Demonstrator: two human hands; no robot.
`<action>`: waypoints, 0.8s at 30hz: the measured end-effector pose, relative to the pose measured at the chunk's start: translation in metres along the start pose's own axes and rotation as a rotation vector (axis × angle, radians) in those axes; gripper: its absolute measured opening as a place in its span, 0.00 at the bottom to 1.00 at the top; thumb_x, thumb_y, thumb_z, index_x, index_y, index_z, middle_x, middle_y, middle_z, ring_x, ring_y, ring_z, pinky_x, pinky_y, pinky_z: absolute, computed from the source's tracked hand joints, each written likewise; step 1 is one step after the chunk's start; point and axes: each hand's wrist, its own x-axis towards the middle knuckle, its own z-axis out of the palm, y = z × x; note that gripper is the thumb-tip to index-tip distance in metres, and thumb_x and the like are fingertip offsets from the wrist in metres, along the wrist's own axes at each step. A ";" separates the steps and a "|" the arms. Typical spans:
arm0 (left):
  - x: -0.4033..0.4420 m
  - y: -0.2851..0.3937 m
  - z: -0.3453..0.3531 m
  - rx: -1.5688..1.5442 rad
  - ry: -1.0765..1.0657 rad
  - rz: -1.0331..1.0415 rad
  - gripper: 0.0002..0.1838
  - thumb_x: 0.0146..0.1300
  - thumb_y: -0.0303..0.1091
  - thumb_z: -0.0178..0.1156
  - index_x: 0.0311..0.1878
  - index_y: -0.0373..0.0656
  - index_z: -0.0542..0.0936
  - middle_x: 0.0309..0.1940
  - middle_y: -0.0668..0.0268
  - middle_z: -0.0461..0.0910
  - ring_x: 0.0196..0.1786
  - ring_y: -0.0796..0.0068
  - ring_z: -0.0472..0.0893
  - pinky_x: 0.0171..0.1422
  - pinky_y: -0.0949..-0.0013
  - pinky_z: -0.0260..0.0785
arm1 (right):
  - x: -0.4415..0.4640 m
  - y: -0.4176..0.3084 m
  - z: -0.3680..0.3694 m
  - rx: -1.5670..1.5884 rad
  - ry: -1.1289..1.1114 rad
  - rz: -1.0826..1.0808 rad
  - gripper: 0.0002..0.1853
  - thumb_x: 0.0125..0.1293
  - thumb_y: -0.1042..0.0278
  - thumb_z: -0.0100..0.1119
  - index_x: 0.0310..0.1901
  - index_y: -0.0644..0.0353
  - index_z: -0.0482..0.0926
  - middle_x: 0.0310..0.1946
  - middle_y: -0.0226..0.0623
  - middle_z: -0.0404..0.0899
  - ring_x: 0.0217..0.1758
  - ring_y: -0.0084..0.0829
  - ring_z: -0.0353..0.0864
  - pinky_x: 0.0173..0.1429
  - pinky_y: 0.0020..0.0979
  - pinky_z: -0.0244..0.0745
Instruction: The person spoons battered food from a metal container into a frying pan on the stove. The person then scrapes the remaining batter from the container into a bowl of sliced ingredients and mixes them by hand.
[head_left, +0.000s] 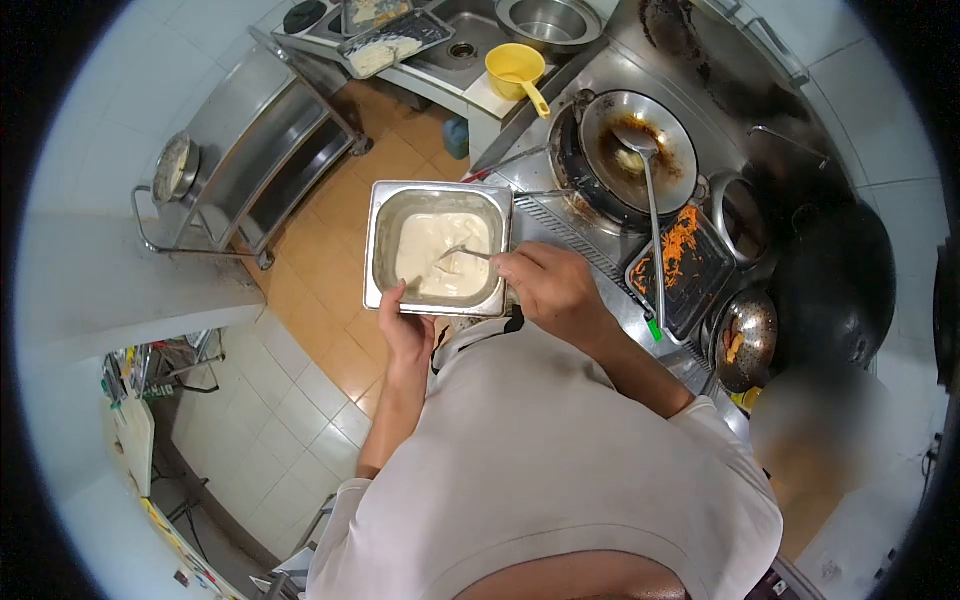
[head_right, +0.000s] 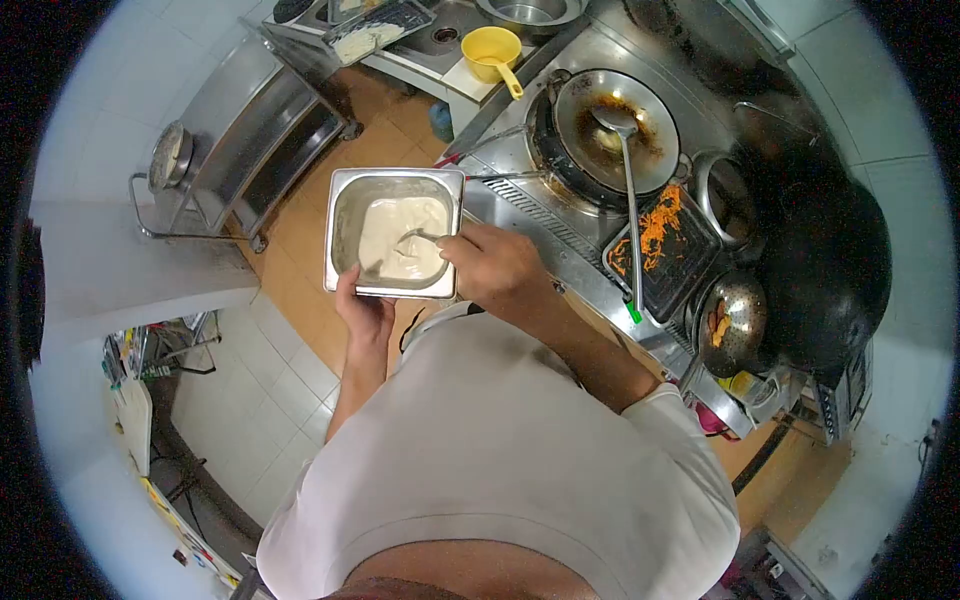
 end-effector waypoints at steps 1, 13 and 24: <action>0.001 -0.001 0.000 -0.001 -0.004 -0.007 0.30 0.64 0.44 0.53 0.65 0.36 0.70 0.60 0.56 0.77 0.61 0.57 0.79 0.63 0.52 0.75 | 0.000 -0.001 -0.003 0.002 -0.009 0.021 0.08 0.60 0.79 0.61 0.41 0.63 0.82 0.25 0.41 0.75 0.26 0.41 0.77 0.30 0.38 0.73; -0.001 0.003 0.021 0.045 -0.051 -0.016 0.30 0.64 0.43 0.55 0.65 0.34 0.68 0.59 0.54 0.76 0.61 0.58 0.79 0.64 0.55 0.75 | -0.006 0.011 -0.035 0.002 0.120 0.057 0.10 0.60 0.83 0.58 0.43 0.62 0.81 0.29 0.41 0.78 0.30 0.42 0.80 0.34 0.38 0.75; 0.003 0.005 0.025 0.141 -0.082 0.013 0.29 0.67 0.45 0.57 0.65 0.36 0.69 0.60 0.57 0.75 0.63 0.62 0.75 0.66 0.56 0.70 | 0.016 0.030 -0.003 0.001 0.070 0.291 0.05 0.68 0.74 0.58 0.40 0.64 0.82 0.29 0.47 0.81 0.30 0.48 0.81 0.34 0.40 0.75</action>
